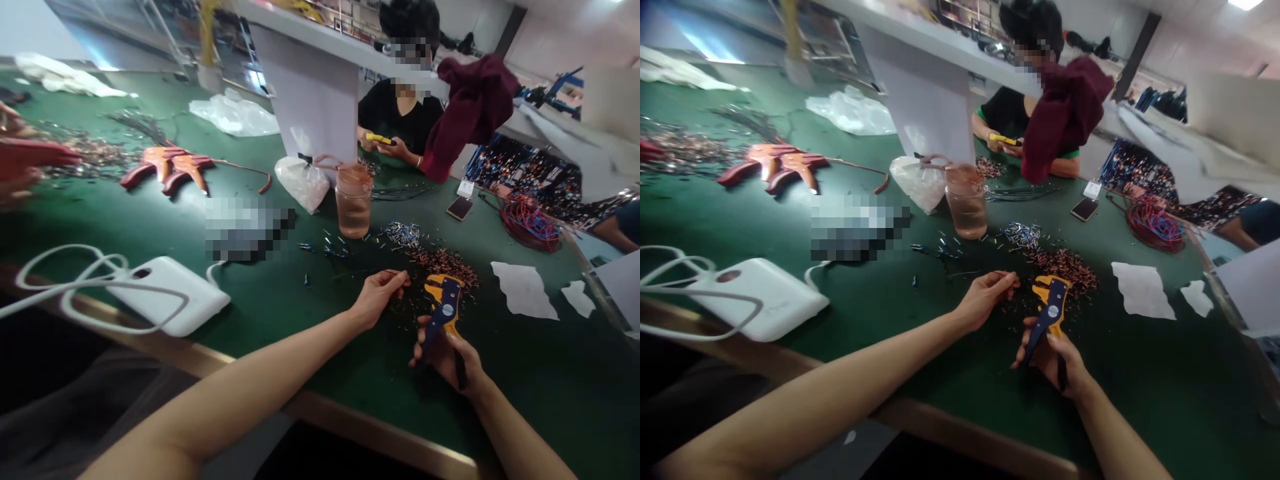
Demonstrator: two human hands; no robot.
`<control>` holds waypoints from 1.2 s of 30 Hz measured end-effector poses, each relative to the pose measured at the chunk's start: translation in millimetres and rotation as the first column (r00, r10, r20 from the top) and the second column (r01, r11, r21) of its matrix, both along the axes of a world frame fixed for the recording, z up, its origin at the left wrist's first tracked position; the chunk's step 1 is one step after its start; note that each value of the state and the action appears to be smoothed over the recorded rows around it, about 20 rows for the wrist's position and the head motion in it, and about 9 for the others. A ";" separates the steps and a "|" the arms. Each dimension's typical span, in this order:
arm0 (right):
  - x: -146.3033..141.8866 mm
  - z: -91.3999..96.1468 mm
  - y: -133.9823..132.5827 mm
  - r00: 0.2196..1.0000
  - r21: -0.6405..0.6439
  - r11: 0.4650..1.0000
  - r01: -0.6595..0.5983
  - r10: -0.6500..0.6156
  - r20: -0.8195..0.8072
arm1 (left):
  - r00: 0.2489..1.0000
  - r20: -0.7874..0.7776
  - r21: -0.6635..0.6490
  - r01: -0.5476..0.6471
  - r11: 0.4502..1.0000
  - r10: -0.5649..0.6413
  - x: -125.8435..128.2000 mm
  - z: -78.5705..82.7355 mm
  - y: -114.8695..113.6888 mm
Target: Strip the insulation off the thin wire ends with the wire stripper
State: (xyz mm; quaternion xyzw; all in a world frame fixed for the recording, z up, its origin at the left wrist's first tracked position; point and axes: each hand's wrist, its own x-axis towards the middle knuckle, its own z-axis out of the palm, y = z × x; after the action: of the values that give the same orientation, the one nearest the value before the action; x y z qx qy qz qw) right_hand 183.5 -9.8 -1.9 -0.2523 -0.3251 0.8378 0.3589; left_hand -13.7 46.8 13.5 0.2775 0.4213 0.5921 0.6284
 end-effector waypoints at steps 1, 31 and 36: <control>-0.3 -1.1 -1.4 1.000 0.001 1.000 -0.011 0.011 -0.002 | 1.000 -0.005 0.011 -0.008 1.000 0.008 -2.7 -0.9 0.0; -3.4 8.1 -17.6 0.983 0.111 0.992 -0.061 0.040 0.180 | 0.993 0.104 -0.050 0.059 0.997 -0.054 -0.5 10.8 -16.7; -4.9 8.1 -17.7 0.985 0.125 0.991 -0.049 0.027 0.172 | 0.987 0.153 -0.057 0.051 0.997 -0.041 -0.1 11.9 -17.1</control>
State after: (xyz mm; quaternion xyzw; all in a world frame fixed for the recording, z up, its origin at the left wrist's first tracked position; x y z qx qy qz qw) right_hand 178.7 -27.4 6.3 -0.2926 -0.4126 0.7973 0.3292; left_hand -13.9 29.7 25.4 0.2218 0.3835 0.5838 0.6804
